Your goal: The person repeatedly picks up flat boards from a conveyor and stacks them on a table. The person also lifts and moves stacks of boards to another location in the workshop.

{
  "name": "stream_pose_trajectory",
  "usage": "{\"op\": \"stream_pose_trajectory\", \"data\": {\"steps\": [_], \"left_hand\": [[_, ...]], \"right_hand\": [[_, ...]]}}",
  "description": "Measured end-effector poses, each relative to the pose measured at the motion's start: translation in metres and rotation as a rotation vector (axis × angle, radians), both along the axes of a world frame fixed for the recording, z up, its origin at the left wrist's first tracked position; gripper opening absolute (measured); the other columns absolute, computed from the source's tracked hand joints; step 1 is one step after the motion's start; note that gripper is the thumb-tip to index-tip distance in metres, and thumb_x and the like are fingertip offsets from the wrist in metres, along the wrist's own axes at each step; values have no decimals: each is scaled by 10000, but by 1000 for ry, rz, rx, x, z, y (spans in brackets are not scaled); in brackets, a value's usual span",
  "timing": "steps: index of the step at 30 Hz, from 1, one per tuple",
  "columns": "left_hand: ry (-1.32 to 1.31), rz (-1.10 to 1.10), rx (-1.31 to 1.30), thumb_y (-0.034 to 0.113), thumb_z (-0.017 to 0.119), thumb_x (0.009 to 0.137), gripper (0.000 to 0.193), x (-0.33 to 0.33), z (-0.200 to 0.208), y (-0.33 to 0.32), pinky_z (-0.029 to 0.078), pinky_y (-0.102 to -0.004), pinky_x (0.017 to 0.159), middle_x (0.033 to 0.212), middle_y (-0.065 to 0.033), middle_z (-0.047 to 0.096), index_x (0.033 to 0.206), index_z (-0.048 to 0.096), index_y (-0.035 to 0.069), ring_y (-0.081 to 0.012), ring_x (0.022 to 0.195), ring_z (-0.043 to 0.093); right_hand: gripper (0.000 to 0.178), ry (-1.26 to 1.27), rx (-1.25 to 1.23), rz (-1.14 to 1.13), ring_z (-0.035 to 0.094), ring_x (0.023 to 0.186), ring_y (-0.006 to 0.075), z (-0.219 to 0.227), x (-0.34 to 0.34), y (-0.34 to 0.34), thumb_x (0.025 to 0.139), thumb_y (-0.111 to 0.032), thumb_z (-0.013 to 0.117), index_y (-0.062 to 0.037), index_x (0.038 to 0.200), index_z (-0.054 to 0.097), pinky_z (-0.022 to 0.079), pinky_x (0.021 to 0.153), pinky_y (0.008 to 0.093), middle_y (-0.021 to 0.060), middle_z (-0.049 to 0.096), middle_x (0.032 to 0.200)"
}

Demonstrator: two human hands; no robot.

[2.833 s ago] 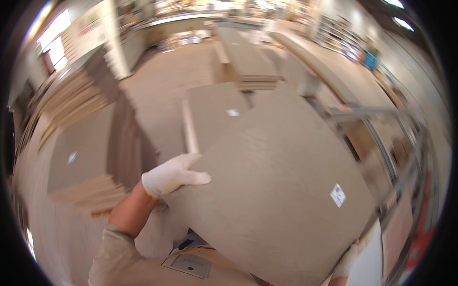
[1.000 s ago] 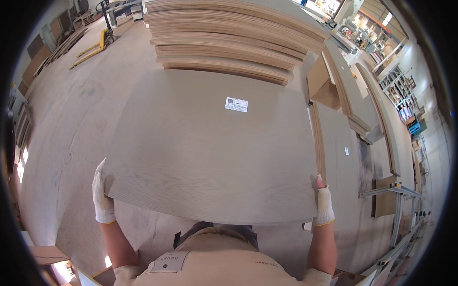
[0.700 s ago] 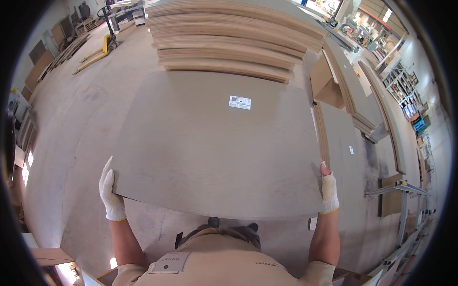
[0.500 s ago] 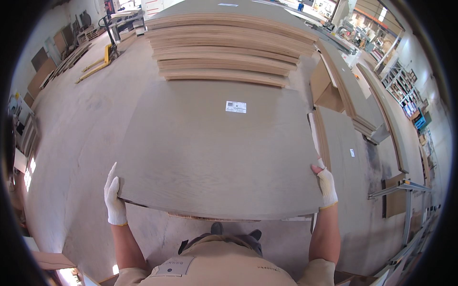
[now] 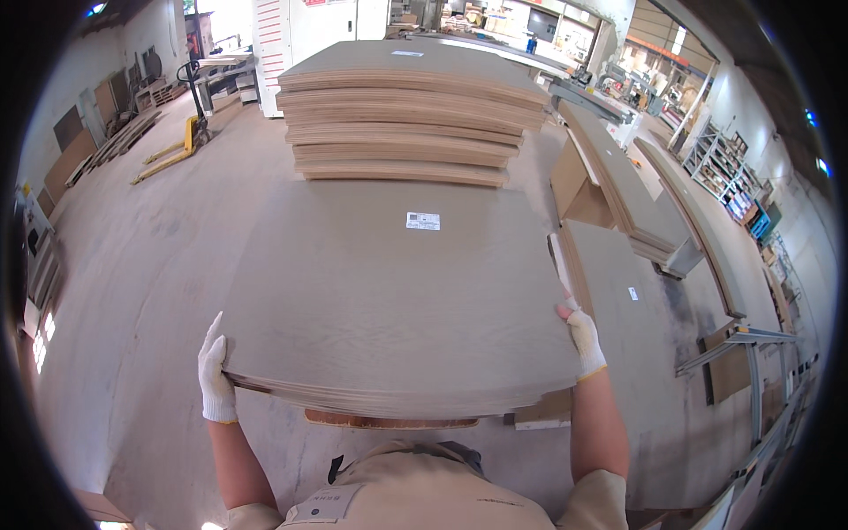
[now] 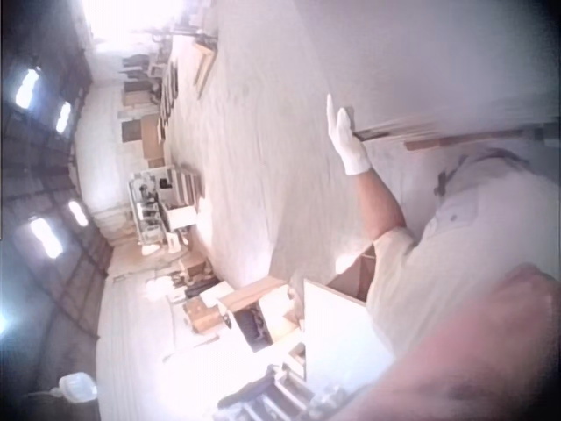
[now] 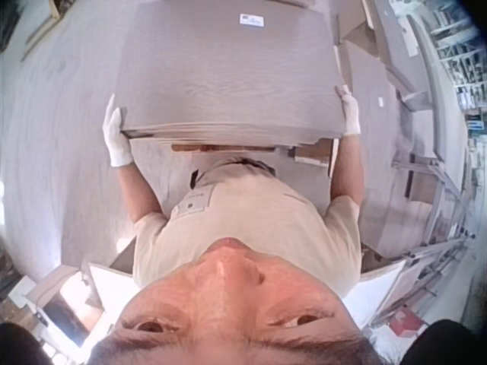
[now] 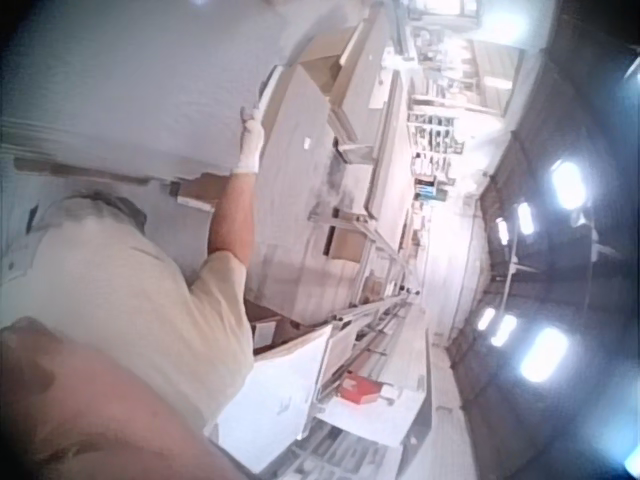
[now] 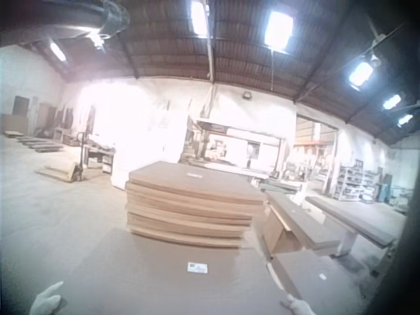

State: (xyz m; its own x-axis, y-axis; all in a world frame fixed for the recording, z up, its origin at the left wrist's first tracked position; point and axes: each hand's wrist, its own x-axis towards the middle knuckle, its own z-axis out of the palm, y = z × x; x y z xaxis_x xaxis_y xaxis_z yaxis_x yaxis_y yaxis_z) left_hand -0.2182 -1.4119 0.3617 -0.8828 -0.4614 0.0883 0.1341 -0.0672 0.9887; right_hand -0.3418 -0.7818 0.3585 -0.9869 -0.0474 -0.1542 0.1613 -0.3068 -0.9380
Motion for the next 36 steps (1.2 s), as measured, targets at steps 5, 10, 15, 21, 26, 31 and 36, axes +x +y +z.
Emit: {"op": "stream_pose_trajectory", "data": {"steps": [5,10,15,21,26,31,36], "left_hand": [[53,-18,16,211,538,1011,612,-2,2,3,466,-262,948,1137,-24,662,1558,488,-59,-98,1007,581],[46,-84,-59,194,528,1030,592,-6,0,-7,473,-293,1036,1298,-82,676,1557,479,-73,-143,1130,621],[-56,-64,-154,183,550,1025,575,-1,17,-9,448,-323,1120,1439,-140,634,1529,504,-90,-207,1284,612],[-229,53,-1146,269,651,1022,454,-24,123,-11,488,-388,1111,1349,-243,702,1354,674,-40,-330,1304,662],[-122,-98,-1325,452,548,1035,563,-152,157,52,503,-466,1077,1352,-231,677,1333,658,-13,-395,1268,637],[-130,-13,-1504,481,483,1044,540,-229,85,93,420,-479,1139,1369,-173,651,1308,675,51,-367,1322,565],[-25,-106,-1456,450,587,1016,535,-240,61,54,415,-496,1169,1423,-226,638,1340,695,37,-404,1369,548]], "right_hand": [[701,1,39,1,594,1323,245,-3,-3,5,1011,-102,578,-88,1670,338,501,1101,372,137,537,1537],[714,9,137,-21,555,1368,242,-12,-14,7,999,-100,595,-81,1667,347,452,1144,340,143,500,1574],[699,56,489,-17,531,1404,275,17,-8,-12,987,-136,563,-67,1654,366,420,1168,352,170,522,1567],[679,195,1557,-48,498,1420,401,126,-22,-72,938,-307,556,-52,1563,486,403,1188,442,227,551,1520],[541,506,1702,32,581,1296,377,123,-111,-167,962,-378,494,-54,1369,641,462,1073,494,217,649,1354],[446,699,1835,-22,616,1196,357,74,-144,-220,971,-395,489,-113,1239,708,445,1005,546,122,712,1242],[349,534,1800,135,669,1134,360,95,-133,-245,954,-308,502,-149,1047,798,464,978,561,127,758,1106]]}}
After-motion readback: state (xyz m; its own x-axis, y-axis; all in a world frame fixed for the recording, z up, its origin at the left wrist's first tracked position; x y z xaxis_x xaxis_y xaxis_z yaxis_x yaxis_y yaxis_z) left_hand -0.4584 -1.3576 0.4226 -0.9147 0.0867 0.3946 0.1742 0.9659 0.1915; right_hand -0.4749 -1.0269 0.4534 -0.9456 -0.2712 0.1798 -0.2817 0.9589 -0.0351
